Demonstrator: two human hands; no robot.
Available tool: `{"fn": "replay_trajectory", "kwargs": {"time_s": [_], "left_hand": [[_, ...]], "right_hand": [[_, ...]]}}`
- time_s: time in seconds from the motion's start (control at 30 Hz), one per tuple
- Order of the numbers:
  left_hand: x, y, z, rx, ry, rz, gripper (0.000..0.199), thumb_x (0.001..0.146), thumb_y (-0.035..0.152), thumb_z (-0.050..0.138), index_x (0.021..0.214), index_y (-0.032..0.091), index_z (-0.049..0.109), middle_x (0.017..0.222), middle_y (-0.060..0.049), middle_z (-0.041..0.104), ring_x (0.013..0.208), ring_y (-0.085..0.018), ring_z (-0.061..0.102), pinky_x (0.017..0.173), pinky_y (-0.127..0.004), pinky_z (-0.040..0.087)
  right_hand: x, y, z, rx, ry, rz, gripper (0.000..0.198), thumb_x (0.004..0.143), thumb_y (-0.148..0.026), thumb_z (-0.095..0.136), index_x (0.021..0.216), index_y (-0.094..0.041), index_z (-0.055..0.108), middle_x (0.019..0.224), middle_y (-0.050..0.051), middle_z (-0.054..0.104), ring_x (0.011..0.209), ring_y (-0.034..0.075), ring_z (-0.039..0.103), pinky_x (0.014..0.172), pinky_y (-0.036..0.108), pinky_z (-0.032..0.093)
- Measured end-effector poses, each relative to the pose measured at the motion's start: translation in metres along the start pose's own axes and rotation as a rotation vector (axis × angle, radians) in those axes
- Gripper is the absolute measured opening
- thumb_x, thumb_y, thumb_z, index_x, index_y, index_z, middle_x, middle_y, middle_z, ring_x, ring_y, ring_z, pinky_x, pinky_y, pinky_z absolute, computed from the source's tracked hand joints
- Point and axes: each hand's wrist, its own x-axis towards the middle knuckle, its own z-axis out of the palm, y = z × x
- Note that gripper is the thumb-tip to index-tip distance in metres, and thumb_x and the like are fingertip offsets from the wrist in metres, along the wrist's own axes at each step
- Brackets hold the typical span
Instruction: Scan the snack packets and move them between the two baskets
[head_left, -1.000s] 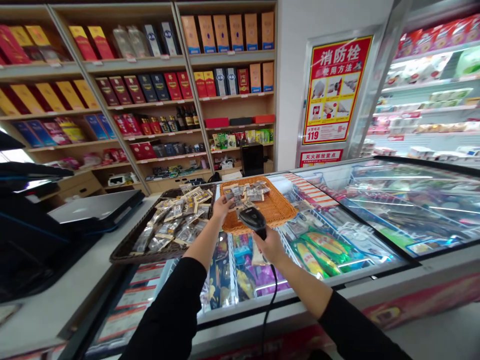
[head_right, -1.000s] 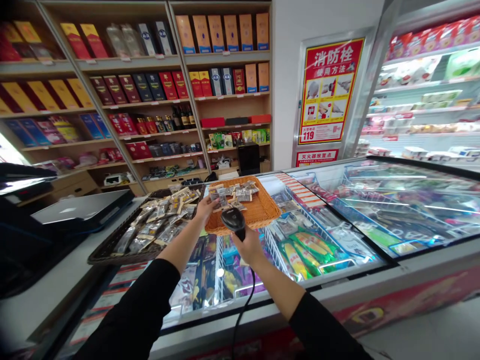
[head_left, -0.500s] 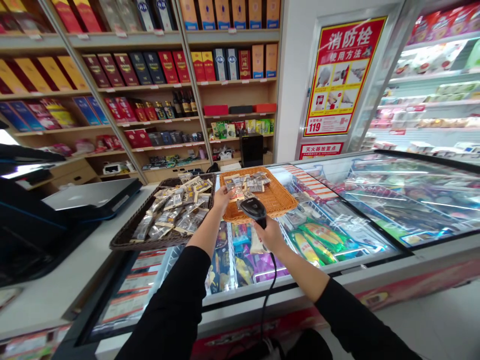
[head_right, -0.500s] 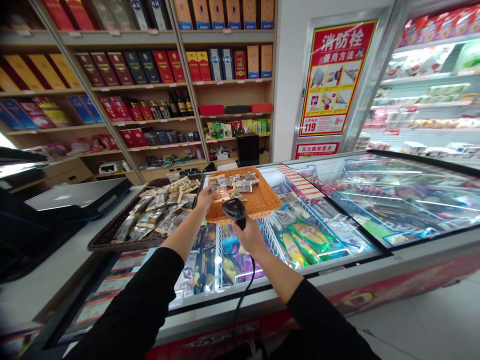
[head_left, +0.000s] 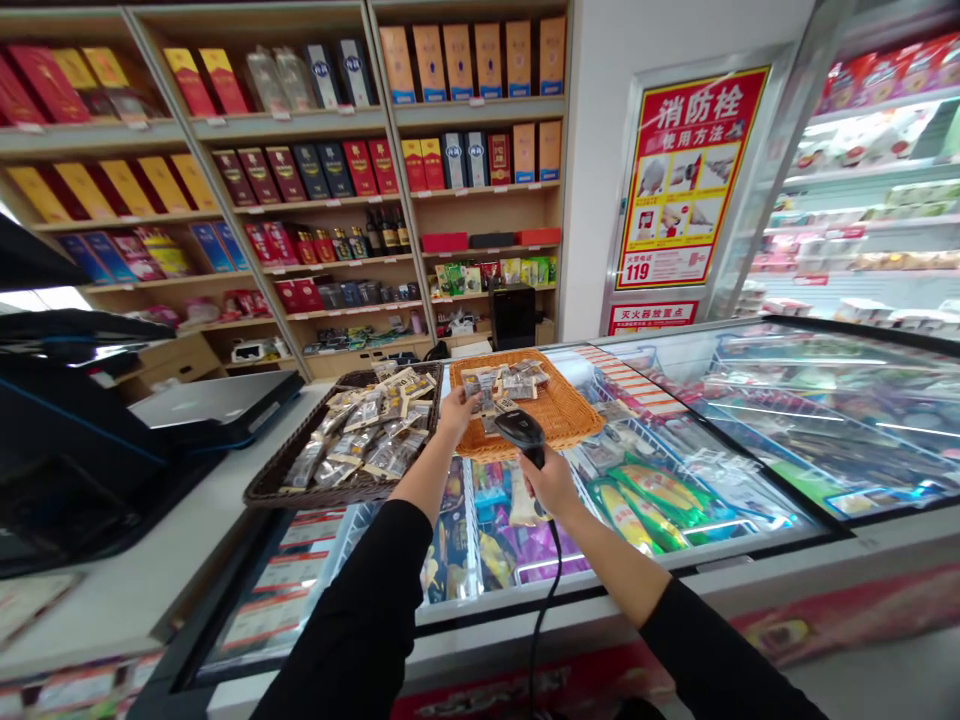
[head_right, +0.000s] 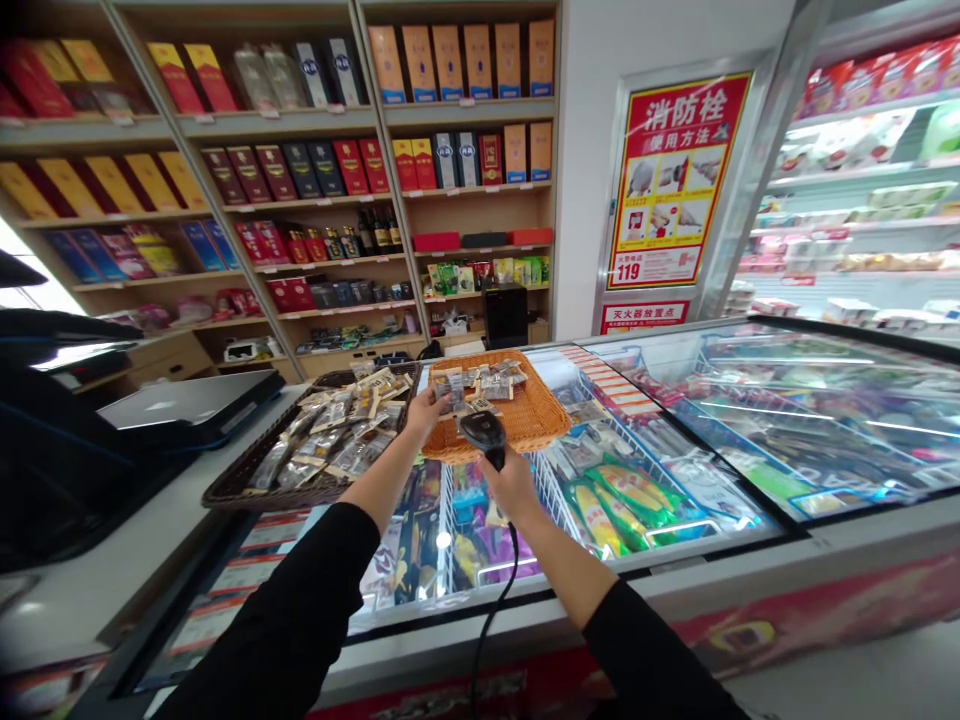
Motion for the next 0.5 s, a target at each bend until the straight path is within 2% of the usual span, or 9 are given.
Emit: {"fn": "replay_trajectory", "kwargs": {"time_s": [0.07, 0.13, 0.2, 0.27, 0.3, 0.37, 0.43, 0.5], "left_hand": [[-0.001, 0.014, -0.005, 0.113, 0.128, 0.037, 0.03, 0.079, 0.02, 0.056, 0.108, 0.016, 0.062, 0.102, -0.008, 0.07, 0.098, -0.022, 0.064, 0.088, -0.035, 0.048], [-0.002, 0.035, -0.021, 0.259, 0.283, 0.109, 0.037, 0.083, 0.016, 0.047, 0.119, 0.016, 0.059, 0.11, -0.009, 0.067, 0.102, -0.022, 0.062, 0.091, -0.036, 0.047], [-0.006, 0.058, -0.051, 0.48, 0.379, 0.22, 0.044, 0.086, 0.015, 0.041, 0.127, 0.019, 0.055, 0.118, -0.009, 0.064, 0.109, -0.022, 0.059, 0.097, -0.038, 0.043], [-0.014, 0.073, -0.089, 0.806, 0.368, 0.342, 0.048, 0.089, 0.015, 0.036, 0.132, 0.026, 0.052, 0.13, -0.006, 0.058, 0.122, -0.023, 0.05, 0.106, -0.041, 0.034], [-0.018, 0.077, -0.108, 0.978, 0.352, 0.333, 0.048, 0.089, 0.016, 0.037, 0.132, 0.029, 0.053, 0.135, -0.004, 0.054, 0.13, -0.024, 0.042, 0.112, -0.045, 0.026], [-0.027, 0.075, -0.14, 1.247, 0.237, 0.175, 0.044, 0.089, 0.027, 0.044, 0.131, 0.032, 0.054, 0.141, -0.004, 0.049, 0.135, -0.03, 0.035, 0.113, -0.056, 0.016], [-0.033, 0.065, -0.162, 1.361, 0.139, -0.001, 0.047, 0.09, 0.042, 0.042, 0.136, 0.034, 0.049, 0.147, -0.006, 0.041, 0.137, -0.033, 0.03, 0.11, -0.063, 0.015], [-0.036, 0.056, -0.172, 1.387, 0.105, -0.082, 0.053, 0.091, 0.052, 0.035, 0.141, 0.035, 0.041, 0.151, -0.006, 0.034, 0.139, -0.035, 0.025, 0.107, -0.066, 0.017]], "right_hand": [[0.0, 0.002, 0.0, 0.053, -0.005, 0.018, 0.03, 0.081, -0.049, 0.054, 0.079, -0.019, 0.055, 0.04, -0.006, 0.048, 0.034, 0.014, 0.048, 0.04, 0.024, 0.039], [-0.001, 0.005, 0.0, 0.088, -0.01, 0.027, 0.03, 0.08, -0.049, 0.055, 0.078, -0.019, 0.054, 0.04, -0.006, 0.048, 0.034, 0.014, 0.048, 0.039, 0.024, 0.039], [0.0, 0.008, 0.0, 0.089, -0.015, 0.025, 0.031, 0.08, -0.05, 0.055, 0.077, -0.02, 0.053, 0.041, -0.006, 0.048, 0.034, 0.014, 0.048, 0.039, 0.024, 0.039], [0.0, 0.009, 0.001, 0.051, -0.02, 0.02, 0.032, 0.08, -0.051, 0.055, 0.075, -0.02, 0.052, 0.041, -0.006, 0.049, 0.035, 0.014, 0.048, 0.04, 0.024, 0.039], [0.0, 0.009, 0.001, 0.028, -0.026, 0.018, 0.032, 0.08, -0.051, 0.055, 0.074, -0.021, 0.051, 0.041, -0.006, 0.049, 0.035, 0.014, 0.049, 0.04, 0.024, 0.039], [-0.001, 0.009, 0.002, -0.003, -0.042, 0.021, 0.032, 0.08, -0.052, 0.055, 0.072, -0.021, 0.051, 0.04, -0.005, 0.049, 0.035, 0.015, 0.05, 0.04, 0.025, 0.038], [-0.001, 0.009, 0.003, -0.019, -0.055, 0.023, 0.033, 0.079, -0.053, 0.055, 0.071, -0.021, 0.051, 0.04, -0.005, 0.049, 0.035, 0.015, 0.05, 0.041, 0.025, 0.039], [-0.002, 0.009, 0.002, -0.033, -0.052, 0.023, 0.034, 0.08, -0.053, 0.054, 0.07, -0.021, 0.05, 0.04, -0.004, 0.05, 0.036, 0.016, 0.051, 0.042, 0.026, 0.04]]}}
